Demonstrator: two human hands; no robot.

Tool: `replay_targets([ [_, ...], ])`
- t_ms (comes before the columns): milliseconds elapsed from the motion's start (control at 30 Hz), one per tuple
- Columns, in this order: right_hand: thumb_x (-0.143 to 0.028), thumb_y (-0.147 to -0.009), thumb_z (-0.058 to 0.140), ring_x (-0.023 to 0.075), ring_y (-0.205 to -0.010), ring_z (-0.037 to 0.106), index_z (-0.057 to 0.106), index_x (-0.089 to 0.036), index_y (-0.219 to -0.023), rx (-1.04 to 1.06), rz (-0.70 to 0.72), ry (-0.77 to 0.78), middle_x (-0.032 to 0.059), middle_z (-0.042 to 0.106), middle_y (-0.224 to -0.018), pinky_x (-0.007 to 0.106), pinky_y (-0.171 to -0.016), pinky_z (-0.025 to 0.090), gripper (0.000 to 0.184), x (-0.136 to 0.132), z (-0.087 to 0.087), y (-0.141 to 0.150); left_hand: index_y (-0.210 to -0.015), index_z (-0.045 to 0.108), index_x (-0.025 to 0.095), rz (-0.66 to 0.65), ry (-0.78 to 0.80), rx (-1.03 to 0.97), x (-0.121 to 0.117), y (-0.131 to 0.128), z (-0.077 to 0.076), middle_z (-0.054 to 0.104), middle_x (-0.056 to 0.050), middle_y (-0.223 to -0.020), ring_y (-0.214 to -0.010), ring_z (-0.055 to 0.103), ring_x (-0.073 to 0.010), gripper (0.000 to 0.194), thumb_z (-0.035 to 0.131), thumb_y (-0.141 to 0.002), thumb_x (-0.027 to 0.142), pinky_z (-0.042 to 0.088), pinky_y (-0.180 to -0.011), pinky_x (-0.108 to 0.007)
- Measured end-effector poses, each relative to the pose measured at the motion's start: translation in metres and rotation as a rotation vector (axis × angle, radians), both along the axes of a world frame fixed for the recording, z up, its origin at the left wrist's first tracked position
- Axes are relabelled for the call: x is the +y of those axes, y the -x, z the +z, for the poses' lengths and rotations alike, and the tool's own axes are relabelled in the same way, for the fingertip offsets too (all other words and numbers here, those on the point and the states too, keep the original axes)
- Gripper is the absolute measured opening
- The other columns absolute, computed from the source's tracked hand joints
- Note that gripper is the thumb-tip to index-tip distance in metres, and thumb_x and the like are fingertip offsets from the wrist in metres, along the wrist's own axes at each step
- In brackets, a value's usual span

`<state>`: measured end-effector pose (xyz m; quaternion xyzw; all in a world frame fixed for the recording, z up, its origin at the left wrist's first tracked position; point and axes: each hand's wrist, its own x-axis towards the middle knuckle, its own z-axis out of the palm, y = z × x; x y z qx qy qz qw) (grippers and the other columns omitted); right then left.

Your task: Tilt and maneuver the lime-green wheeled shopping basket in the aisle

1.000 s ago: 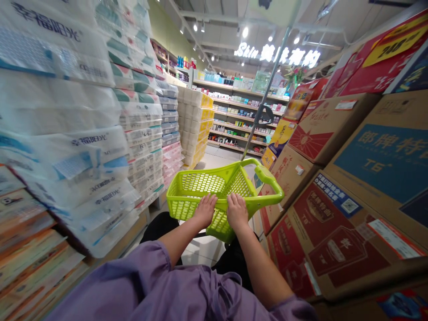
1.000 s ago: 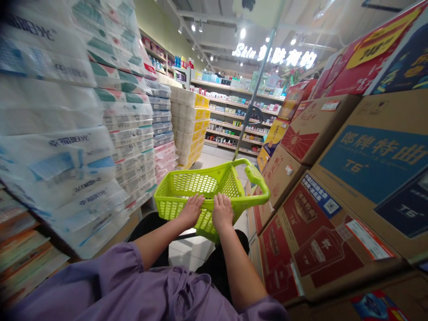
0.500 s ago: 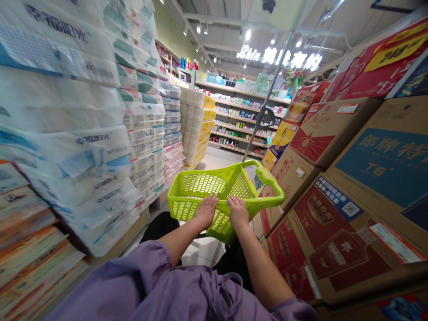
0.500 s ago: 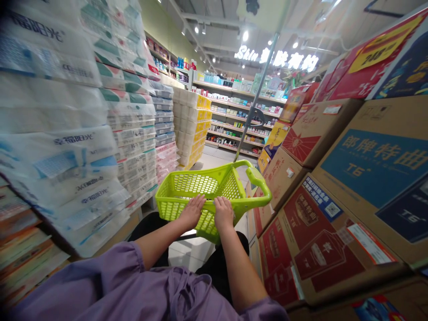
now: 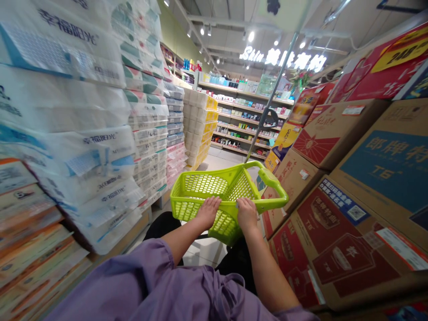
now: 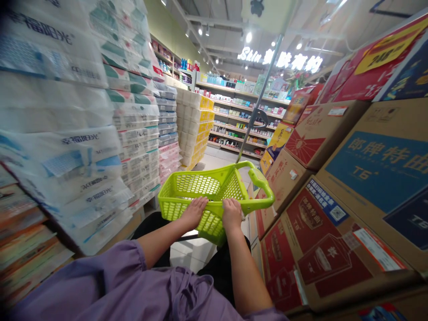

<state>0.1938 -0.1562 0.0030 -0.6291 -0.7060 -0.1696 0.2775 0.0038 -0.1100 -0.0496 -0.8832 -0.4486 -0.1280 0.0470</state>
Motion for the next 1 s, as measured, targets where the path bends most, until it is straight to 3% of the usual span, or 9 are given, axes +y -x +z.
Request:
replay_targets([
  [100, -0.006, -0.079, 0.044, 0.022, -0.098, 0.057, 0.07, -0.018, -0.097, -0.016, -0.027, 0.071, 0.0082, 0.071, -0.098, 0.032, -0.093, 0.034, 0.034, 0.001, 0.017, -0.022, -0.149, 0.025, 0.011, -0.004, 0.021, 0.028, 0.001, 0.002, 0.002, 0.028, -0.012, -0.155, -0.144, 0.02, -0.0241, 0.066, 0.035, -0.083, 0.007, 0.02, -0.118, -0.043],
  [200, -0.008, -0.076, 0.045, 0.0239, -0.096, 0.057, 0.071, -0.015, -0.095, 0.045, -0.195, 0.025, 0.0108, 0.071, -0.095, 0.035, -0.09, 0.034, 0.034, 0.0, 0.033, -0.061, -0.149, 0.023, 0.013, 0.001, 0.001, 0.022, 0.002, 0.003, 0.0, 0.026, -0.011, -0.156, -0.145, 0.019, -0.0236, 0.068, 0.034, -0.082, 0.005, 0.02, -0.117, -0.044],
  [367, -0.01, -0.072, 0.044, 0.0232, -0.095, 0.056, 0.071, -0.016, -0.089, 0.097, -0.206, -0.052, 0.0101, 0.071, -0.093, 0.035, -0.088, 0.036, 0.033, -0.004, 0.037, -0.093, -0.15, 0.022, 0.013, 0.016, -0.048, 0.02, 0.002, -0.001, -0.006, 0.023, -0.01, -0.157, -0.146, 0.016, -0.0231, 0.072, 0.033, -0.08, 0.002, 0.021, -0.117, -0.045],
  [733, -0.011, -0.071, 0.045, 0.0256, -0.097, 0.055, 0.071, -0.015, -0.086, 0.106, -0.263, -0.159, 0.0112, 0.071, -0.09, 0.035, -0.091, 0.034, 0.031, -0.006, 0.027, -0.067, -0.15, 0.023, 0.016, 0.074, -0.097, 0.061, 0.012, 0.01, -0.005, 0.023, -0.005, -0.158, -0.146, 0.013, -0.0218, 0.073, 0.034, -0.079, 0.002, 0.019, -0.118, -0.043],
  [1000, -0.01, -0.08, 0.045, 0.0247, -0.096, 0.056, 0.07, -0.016, -0.091, 0.046, -0.213, -0.107, 0.0108, 0.071, -0.092, 0.035, -0.09, 0.034, 0.028, -0.015, 0.038, -0.018, -0.148, 0.031, 0.012, 0.232, -0.001, -0.093, 0.027, 0.024, 0.015, 0.029, -0.012, -0.154, -0.143, 0.022, -0.0317, 0.068, 0.037, -0.08, 0.003, 0.018, -0.117, -0.05],
])
